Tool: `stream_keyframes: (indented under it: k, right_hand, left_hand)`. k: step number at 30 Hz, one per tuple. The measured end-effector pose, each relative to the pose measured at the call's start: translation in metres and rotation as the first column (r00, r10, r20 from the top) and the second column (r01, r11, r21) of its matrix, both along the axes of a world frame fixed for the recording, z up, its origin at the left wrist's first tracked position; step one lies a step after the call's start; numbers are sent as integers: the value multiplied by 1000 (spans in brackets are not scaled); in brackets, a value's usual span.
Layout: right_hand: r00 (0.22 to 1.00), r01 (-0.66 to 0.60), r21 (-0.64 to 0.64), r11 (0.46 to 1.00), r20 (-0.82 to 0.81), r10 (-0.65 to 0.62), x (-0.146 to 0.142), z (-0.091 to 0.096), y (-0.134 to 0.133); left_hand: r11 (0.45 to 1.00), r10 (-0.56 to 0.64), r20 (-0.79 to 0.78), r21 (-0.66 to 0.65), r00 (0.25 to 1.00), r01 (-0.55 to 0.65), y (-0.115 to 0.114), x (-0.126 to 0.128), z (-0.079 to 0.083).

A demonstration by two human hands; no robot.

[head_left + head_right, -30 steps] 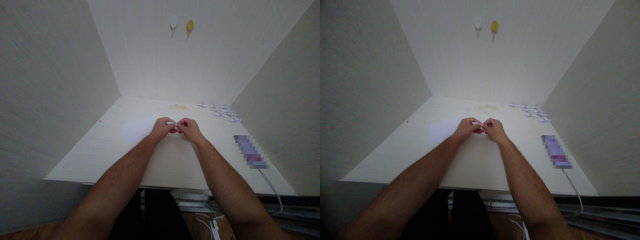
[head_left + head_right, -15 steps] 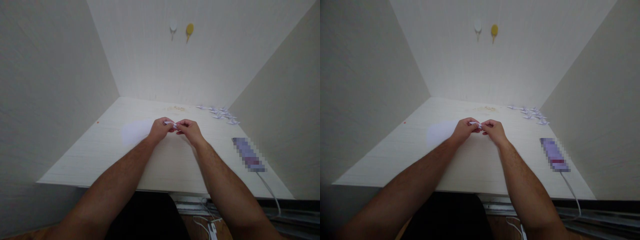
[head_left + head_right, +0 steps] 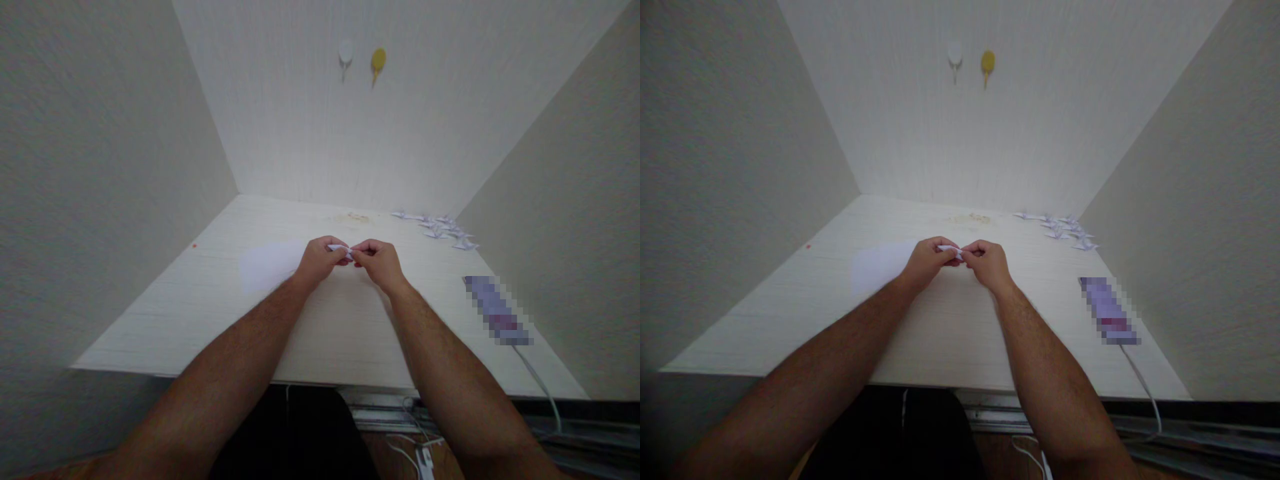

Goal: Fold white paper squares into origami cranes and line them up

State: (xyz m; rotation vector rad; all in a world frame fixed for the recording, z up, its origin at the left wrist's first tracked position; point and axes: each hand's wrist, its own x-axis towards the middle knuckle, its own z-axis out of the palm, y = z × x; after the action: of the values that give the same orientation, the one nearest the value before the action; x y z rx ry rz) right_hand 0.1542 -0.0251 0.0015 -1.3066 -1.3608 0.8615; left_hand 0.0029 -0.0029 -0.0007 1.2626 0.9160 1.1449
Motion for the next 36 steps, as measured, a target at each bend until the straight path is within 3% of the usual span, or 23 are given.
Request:
stream_keyframes:
  k: [11, 18, 27, 36]
  right_hand:
    - [983, 79, 86, 993, 158, -91, -3, 2, -4]
    - [977, 88, 84, 993, 188, -102, -5, 1, -5]
    - [973, 77, 125, 989, 205, -102, -3, -1, -4]
    - [983, 89, 59, 994, 155, -98, 0, 0, -4]
  left_hand:
    - [999, 31, -29, 23, 999, -30, -2, 2, 1]
    - [987, 83, -154, 149, 985, -60, 3, -3, -1]
    - [994, 61, -103, 93, 993, -52, 2, -4, -1]
    - [999, 38, -29, 18, 999, -37, 3, -2, 0]
